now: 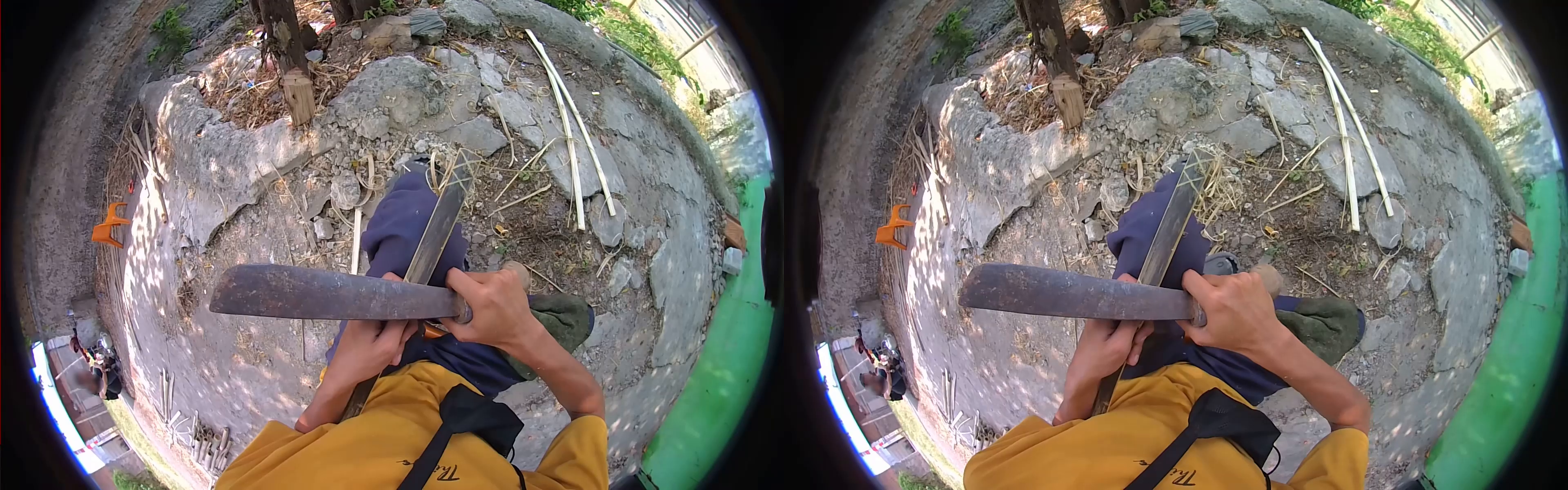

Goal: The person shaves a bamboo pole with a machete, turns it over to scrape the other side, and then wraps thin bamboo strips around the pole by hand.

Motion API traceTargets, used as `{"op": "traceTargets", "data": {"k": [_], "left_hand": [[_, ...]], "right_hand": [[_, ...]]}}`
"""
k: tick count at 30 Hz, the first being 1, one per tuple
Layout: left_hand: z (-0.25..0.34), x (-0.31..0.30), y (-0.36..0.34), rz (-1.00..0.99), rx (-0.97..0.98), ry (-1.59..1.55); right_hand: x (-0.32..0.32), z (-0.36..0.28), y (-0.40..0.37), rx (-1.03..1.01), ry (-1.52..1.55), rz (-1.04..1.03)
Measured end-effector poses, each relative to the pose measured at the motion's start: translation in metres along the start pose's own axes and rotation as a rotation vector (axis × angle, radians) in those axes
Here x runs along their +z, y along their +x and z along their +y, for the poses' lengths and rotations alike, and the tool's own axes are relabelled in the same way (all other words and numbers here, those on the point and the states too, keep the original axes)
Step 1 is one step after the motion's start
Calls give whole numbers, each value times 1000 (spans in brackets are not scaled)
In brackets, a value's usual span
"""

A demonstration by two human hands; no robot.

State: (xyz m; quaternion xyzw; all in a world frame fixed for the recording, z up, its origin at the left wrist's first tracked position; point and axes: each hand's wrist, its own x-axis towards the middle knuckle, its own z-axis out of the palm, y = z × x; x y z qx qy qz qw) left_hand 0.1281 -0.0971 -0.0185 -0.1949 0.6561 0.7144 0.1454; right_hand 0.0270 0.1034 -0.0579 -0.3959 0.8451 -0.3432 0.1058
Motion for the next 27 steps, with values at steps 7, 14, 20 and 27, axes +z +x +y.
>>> {"op": "traceTargets", "data": {"k": [7, 14, 20, 27], "left_hand": [[2, -3, -1, 4, 5, 26], [3, -5, -4, -26, -18, 64], [3, -8, -9, -25, 18, -40], [3, -4, 1, -48, -35, -69]], "right_hand": [[4, -1, 4, -4, -42, 39], [-12, 6, 19, 40, -141, 125], [-68, 69, 55, 366, -142, 418], [-36, 8, 11, 13, -31, 181]]}}
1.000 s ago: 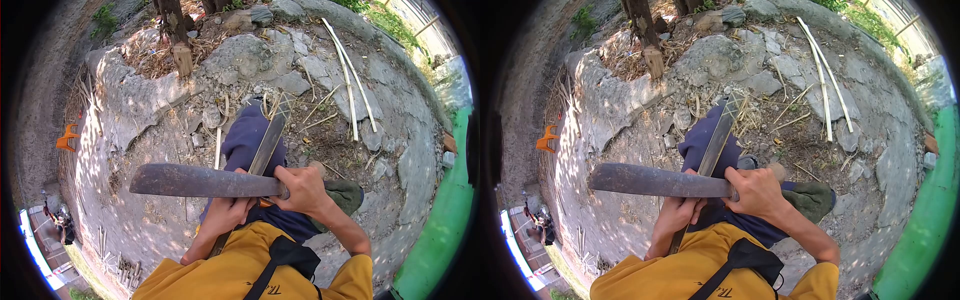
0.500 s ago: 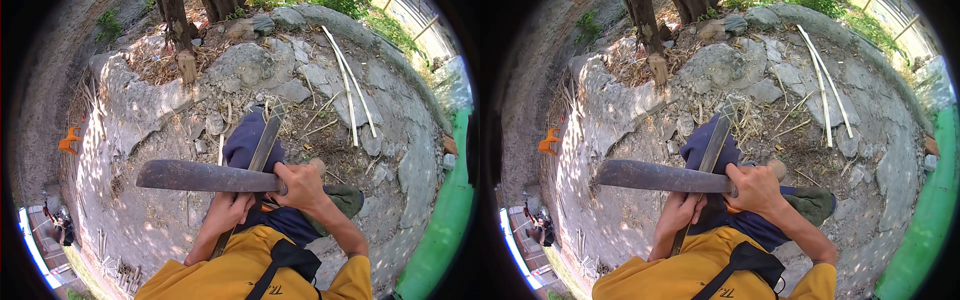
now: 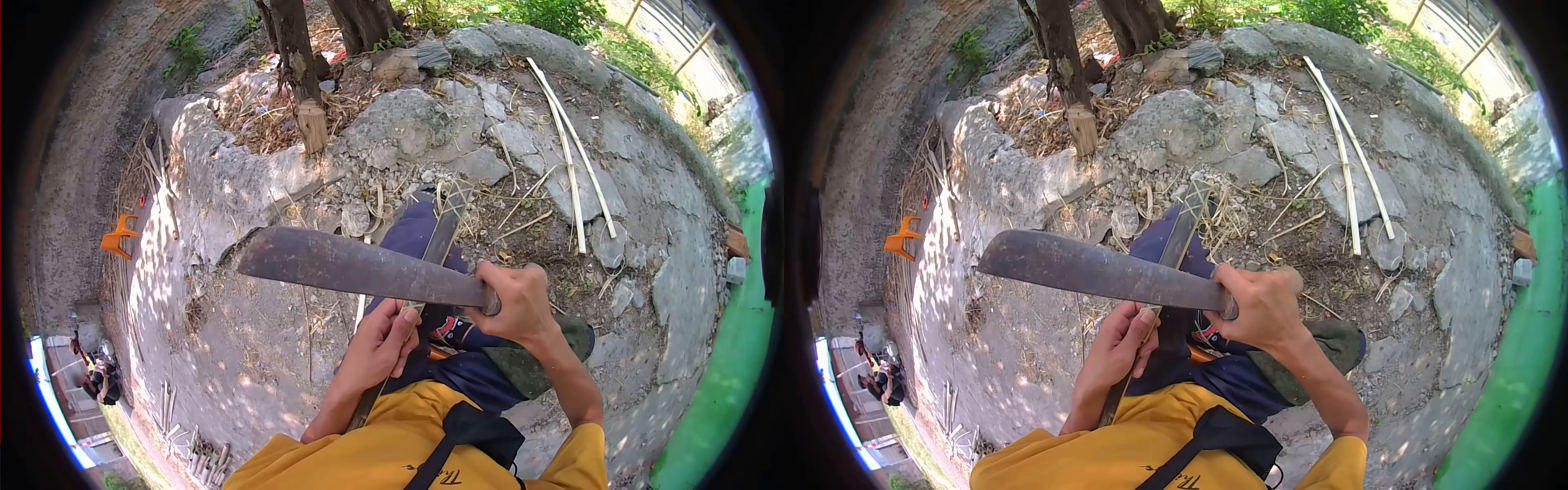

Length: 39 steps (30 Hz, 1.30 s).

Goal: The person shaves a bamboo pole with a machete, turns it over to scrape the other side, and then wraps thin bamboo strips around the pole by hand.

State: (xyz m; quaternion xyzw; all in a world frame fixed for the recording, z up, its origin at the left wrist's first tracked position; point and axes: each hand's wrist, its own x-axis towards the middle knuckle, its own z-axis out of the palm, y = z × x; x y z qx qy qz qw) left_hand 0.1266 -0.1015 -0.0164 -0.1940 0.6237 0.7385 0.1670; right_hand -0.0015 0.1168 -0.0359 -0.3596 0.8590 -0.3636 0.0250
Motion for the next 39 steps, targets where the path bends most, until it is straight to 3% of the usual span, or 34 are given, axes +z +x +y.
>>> {"op": "traceTargets", "data": {"k": [7, 13, 15, 17, 19, 22, 25, 27, 29, 35, 37, 39], "left_hand": [[1, 4, 2, 13, -7, 119], [0, 4, 3, 13, 24, 80], [2, 3, 4, 4, 51, 90], [4, 3, 2, 70, 54, 92], [-2, 7, -15, -6, 45, 86], [-1, -8, -21, 70, 100, 87], [13, -29, -23, 153, 153, 104], [31, -41, -24, 22, 152, 264], [54, -57, -25, 38, 203, 315], [114, -141, 6, 28, 193, 753], [117, -172, 34, 93, 294, 895], [121, -192, 56, 184, 650, 1142]], "right_hand": [[16, 5, -6, 8, -71, -189], [9, 28, 25, 94, -77, -97], [9, 39, 40, 35, -74, -5], [-3, 48, 68, 132, -215, 3], [-19, 100, 112, 278, -126, 200], [-42, 146, 128, 354, -128, 415], [-30, 165, 96, 401, -27, 482], [-2, 189, 64, 489, -72, 451], [34, 203, 23, 597, -6, 406], [171, 268, -102, 1101, 25, 234], [191, 275, -124, 1192, -45, 193], [194, 282, -129, 1157, -72, 141]]}}
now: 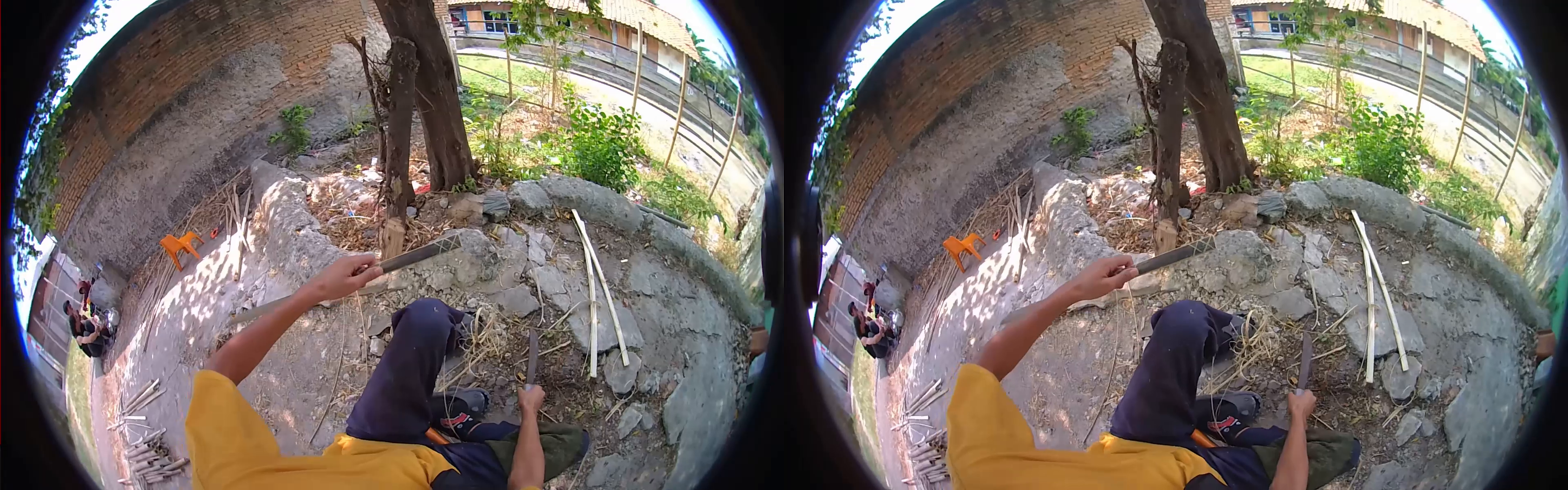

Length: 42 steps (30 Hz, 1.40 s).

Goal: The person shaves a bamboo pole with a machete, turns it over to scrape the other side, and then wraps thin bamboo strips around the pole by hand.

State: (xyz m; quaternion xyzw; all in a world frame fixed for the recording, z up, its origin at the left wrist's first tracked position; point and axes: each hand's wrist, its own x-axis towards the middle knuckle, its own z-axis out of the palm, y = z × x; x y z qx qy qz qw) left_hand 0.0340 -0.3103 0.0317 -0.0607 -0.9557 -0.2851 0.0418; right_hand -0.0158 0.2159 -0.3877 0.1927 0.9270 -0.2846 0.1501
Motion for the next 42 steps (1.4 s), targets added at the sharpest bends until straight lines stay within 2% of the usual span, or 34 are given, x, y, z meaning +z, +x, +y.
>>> {"op": "traceTargets", "data": {"k": [2, 4, 6, 8, 9, 10, 13, 15, 16, 17, 19, 20, 22, 23, 25, 26, 28, 30, 32, 33, 35, 36, 38, 39, 40, 42], "left_hand": [[21, -1, 16, 79, -86, 124], [18, 10, 38, 78, -211, 225], [41, 18, 57, 103, -255, 258], [43, 41, 83, 151, -114, 275], [46, 47, 91, 148, -117, 261], [54, 58, 101, 93, -62, 303], [72, 107, 135, -52, 172, 370], [89, 134, 154, -100, 348, 399], [101, 141, 160, -209, 387, 448], [111, 151, 165, -312, 421, 504], [124, 174, 176, -360, 523, 474], [128, 185, 179, -392, 578, 468], [140, 194, 180, -419, 643, 403], [142, 198, 177, -415, 675, 390], [142, 207, 175, -407, 717, 386], [142, 211, 175, -407, 712, 372], [156, 204, 173, -337, 754, 385], [168, 200, 173, -402, 700, 404], [172, 199, 172, -257, 729, 426], [171, 199, 170, -255, 724, 421], [171, 199, 169, 56, 837, 329], [175, 198, 168, 57, 835, 326], [182, 194, 166, 174, 726, 162], [188, 193, 162, 260, 614, 77], [185, 196, 163, 259, 615, 77], [178, 201, 165, 126, 329, -307]], "right_hand": [[-2, 4, 8, -54, -56, -23], [-2, 1, 14, -64, -93, -82], [-3, -4, 23, -54, -143, -147], [4, 10, 45, -286, -11, -128], [0, 8, 48, -553, 179, 45], [-34, -17, 33, -621, 327, 75], [-144, -104, -45, -630, 597, 389], [-201, -140, -94, -808, 538, 597], [-216, -146, -103, -917, 444, 683], [-230, -153, -117, -945, 289, 707], [-240, -163, -138, -900, 42, 538], [-232, -160, -140, -874, 23, 545], [-212, -158, -135, -861, 77, 347], [-209, -156, -137, -845, 62, 344], [-208, -161, -138, -578, 277, 145], [-205, -162, -138, -574, 265, 139], [-194, -162, -134, -548, 435, 233], [-185, -162, -130, -514, 535, 186], [-178, -164, -126, -512, 683, 216], [-176, -166, -126, -514, 677, 211], [-172, -169, -127, -424, 915, 126], [-171, -173, -129, -425, 912, 125], [-172, -181, -133, -407, 1041, 105], [-175, -184, -136, -406, 1042, 107], [-178, -187, -138, -408, 1104, 59], [-181, -192, -140, -410, 1166, 12]]}}
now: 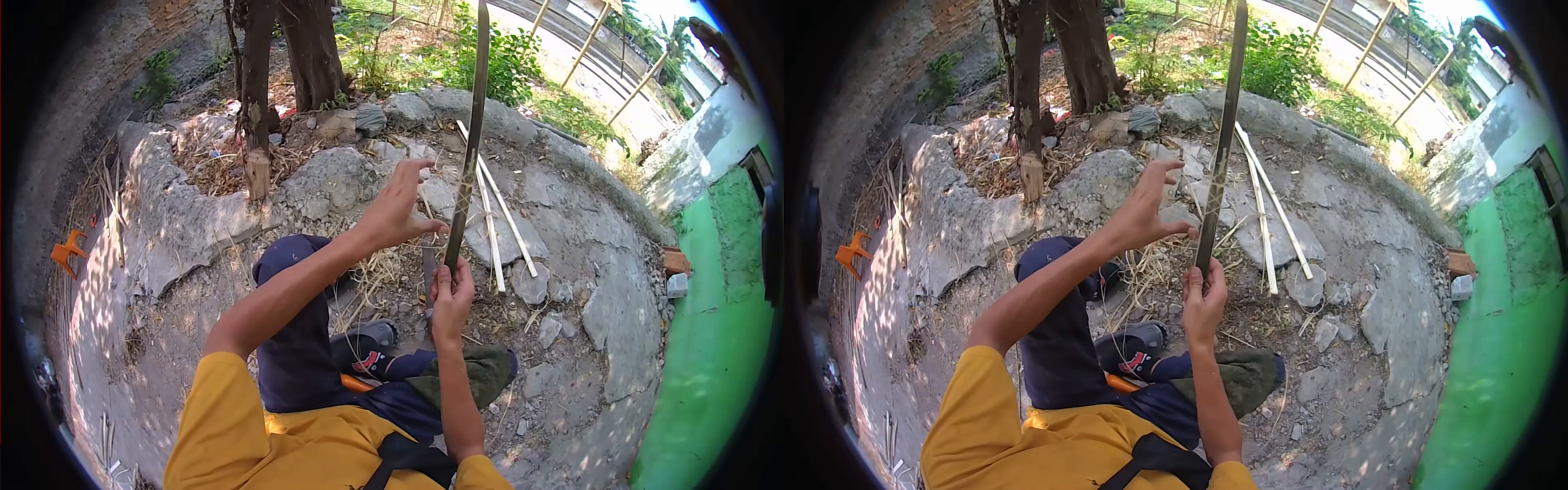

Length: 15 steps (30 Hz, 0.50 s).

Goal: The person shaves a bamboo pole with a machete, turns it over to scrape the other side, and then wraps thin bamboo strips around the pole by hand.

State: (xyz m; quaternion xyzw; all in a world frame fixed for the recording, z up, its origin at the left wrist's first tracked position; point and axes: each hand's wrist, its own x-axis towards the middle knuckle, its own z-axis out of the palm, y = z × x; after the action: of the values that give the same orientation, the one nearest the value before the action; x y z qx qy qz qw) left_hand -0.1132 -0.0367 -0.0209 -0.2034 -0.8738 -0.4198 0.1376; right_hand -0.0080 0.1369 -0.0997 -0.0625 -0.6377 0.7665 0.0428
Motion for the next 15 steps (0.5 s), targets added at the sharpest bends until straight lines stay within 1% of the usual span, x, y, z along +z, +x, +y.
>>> {"op": "traceTargets", "data": {"k": [1, 2, 4, 5, 6, 8, 9, 11, 15], "left_hand": [[-3, -1, 3, -108, -190, -233], [-5, -2, 5, -107, -190, -233], [-14, 2, 7, -391, -256, -442], [-19, 11, 4, -357, -162, -533], [-15, 8, 5, -356, -162, -532], [-6, 0, 7, -474, -175, -735], [-6, 0, 7, -476, -174, -735], [-4, -1, 6, -457, -205, -866], [1, -7, 5, -461, -170, -875]], "right_hand": [[3, -1, 1, -38, 12, -21], [5, -2, 0, -74, 25, -42], [10, -6, -2, -102, 39, -56], [12, -9, -3, -130, 55, -67], [13, -12, -4, -130, 56, -69], [14, -18, -6, -151, 83, -106], [15, -22, -7, -151, 83, -104], [16, -29, -10, -168, 106, -138], [15, -34, -11, -187, 117, -204]]}}
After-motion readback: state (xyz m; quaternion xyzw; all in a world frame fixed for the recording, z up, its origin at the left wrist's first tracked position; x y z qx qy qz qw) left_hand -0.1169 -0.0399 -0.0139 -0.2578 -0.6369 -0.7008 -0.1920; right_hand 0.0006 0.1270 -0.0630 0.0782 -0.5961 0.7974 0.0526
